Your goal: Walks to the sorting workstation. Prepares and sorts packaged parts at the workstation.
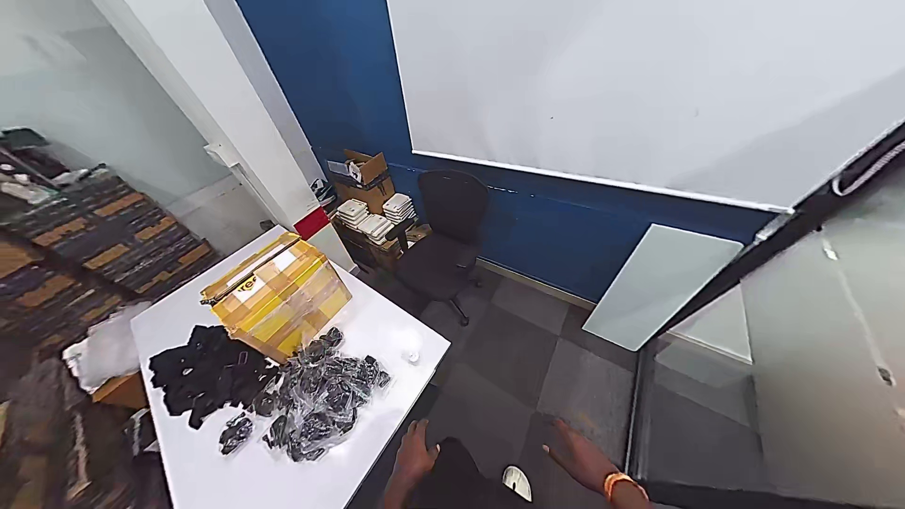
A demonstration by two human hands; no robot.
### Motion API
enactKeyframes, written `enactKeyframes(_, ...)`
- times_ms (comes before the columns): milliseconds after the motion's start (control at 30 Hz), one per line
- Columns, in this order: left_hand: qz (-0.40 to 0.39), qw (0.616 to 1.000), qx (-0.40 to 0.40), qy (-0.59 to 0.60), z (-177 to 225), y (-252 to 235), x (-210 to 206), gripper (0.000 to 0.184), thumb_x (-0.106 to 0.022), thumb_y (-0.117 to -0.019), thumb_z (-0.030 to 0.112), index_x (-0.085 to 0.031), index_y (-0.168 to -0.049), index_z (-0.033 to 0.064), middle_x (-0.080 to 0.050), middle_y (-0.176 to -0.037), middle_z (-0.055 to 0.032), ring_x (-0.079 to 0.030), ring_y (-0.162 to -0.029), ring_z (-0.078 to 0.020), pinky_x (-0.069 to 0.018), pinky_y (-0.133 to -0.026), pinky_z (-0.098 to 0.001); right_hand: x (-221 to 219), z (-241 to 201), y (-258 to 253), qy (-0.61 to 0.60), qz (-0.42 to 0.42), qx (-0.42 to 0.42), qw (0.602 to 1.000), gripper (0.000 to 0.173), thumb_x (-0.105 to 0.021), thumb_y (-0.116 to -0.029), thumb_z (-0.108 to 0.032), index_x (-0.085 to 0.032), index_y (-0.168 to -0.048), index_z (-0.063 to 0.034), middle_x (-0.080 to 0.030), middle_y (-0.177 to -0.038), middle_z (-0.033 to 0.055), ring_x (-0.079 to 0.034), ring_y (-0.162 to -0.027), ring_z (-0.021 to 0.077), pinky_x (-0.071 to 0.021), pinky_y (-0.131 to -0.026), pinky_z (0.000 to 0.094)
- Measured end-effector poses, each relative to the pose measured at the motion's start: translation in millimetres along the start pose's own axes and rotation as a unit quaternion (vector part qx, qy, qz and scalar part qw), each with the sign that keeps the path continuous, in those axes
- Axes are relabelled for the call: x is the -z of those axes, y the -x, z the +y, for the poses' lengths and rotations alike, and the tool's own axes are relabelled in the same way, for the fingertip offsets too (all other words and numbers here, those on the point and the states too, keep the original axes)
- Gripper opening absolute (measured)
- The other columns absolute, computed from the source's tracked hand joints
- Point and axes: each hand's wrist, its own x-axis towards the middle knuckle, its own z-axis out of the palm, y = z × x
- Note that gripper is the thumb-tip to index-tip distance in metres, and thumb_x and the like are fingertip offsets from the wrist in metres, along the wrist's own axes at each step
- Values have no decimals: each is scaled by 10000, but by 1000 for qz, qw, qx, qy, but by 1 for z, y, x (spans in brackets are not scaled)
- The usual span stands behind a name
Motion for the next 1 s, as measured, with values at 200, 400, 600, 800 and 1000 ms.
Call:
enactKeyframes(200,62,996,25,52,42,-82,36,706,-693,-918,379,-460,-1528,110,-463,-1544,-208,-514,-1367,-399,-458,-1098,-577,91,-12,-113,36,-12,58,998,681,-667,-969,-447,-469,-1525,-108,-496,-1536,186,-467,-1439,356,-389,-1181,552)
enactKeyframes(400,209,977,45,-9,52,-208,169,645,-669,-932,409,-525,-1495,130,-405,-1614,-153,-345,-1493,-422,-320,-1136,-697,141,-45,-232,53,-86,82,991,685,-683,-973,-410,-460,-1526,-73,-508,-1525,205,-521,-1392,364,-406,-1177,524)
enactKeyframes(600,316,935,52,-152,48,-344,394,547,-631,-972,359,-572,-1454,107,-383,-1632,-151,-191,-1533,-504,-89,-1147,-807,206,-81,-305,54,-122,81,988,647,-704,-974,-347,-485,-1511,-60,-554,-1472,232,-588,-1311,393,-456,-1128,549)
enactKeyframes(800,272,921,170,-221,9,-379,534,632,-595,-989,490,-583,-1405,14,-462,-1542,-263,-200,-1516,-541,-29,-1163,-801,245,-109,-374,61,-149,109,981,647,-697,-976,-335,-483,-1506,-31,-562,-1476,205,-590,-1317,363,-460,-1132,527)
enactKeyframes(1000,273,895,232,-267,20,-340,516,402,-637,-923,89,-635,-1287,-81,-476,-1509,-295,-214,-1501,-557,-64,-1186,-773,271,-142,-447,89,-230,127,961,629,-689,-983,-305,-475,-1507,-29,-566,-1451,247,-604,-1285,404,-466,-1113,560)
